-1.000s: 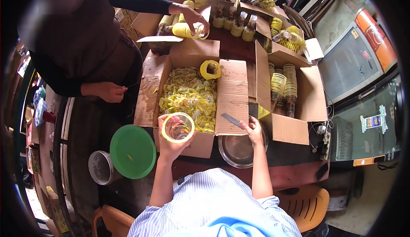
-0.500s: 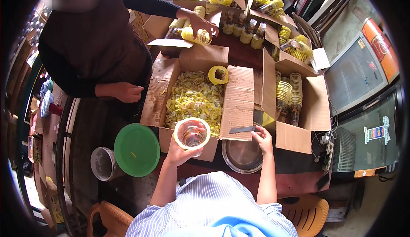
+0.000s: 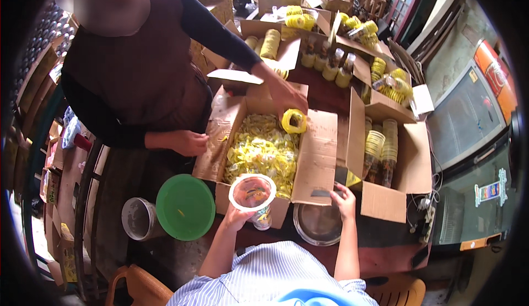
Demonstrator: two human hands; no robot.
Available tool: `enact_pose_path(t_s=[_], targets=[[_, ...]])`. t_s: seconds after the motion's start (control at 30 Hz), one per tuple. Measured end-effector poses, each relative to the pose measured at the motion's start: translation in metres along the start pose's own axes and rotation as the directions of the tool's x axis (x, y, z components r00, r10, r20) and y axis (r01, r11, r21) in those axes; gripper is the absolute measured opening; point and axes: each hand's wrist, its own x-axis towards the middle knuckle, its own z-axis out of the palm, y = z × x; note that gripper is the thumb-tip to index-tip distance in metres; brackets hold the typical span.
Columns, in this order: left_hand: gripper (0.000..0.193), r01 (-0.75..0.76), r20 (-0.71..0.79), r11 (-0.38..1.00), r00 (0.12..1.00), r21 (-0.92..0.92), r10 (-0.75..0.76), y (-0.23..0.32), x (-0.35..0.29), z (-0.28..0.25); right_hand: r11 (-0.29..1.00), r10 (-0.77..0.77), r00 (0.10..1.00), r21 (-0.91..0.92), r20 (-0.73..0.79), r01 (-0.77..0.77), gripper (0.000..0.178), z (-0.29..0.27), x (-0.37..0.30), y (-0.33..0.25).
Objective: The person packs yellow noodles into clear plastic cups, seals them with lids, and places the finished cups into a cardboard box. A second person assists by handling cups and lids nearby.
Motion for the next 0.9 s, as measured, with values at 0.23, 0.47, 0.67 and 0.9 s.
enact_pose_path(t_s=[0.23, 0.47, 0.67, 0.9], targets=[[0.059, 0.075, 0.077, 0.968, 0.995, -0.238, -0.058, -0.020, 0.003, -0.019, 0.445, 0.539, 0.838, 0.873, -0.086, -0.197, 0.011, -0.020, -0.058, 0.024], [0.053, -0.008, -0.039, 0.999, 0.999, -0.031, 0.006, -0.003, 0.000, -0.012, 0.131, 0.351, 0.929, 0.976, 0.117, -0.172, 0.012, 0.027, -0.114, -0.016], [0.064, -0.147, -0.026, 0.867, 0.983, 0.477, 0.180, 0.000, -0.003, -0.002, 0.483, 0.106, 0.963, 0.834, 0.247, -0.267, 0.026, 0.108, -0.132, -0.089], [0.076, -0.452, 0.214, 0.581, 0.876, 0.677, 0.433, -0.007, -0.008, -0.005, 0.747, -0.654, 0.727, -0.025, -0.207, 0.665, 0.016, 0.164, -0.133, -0.156]])
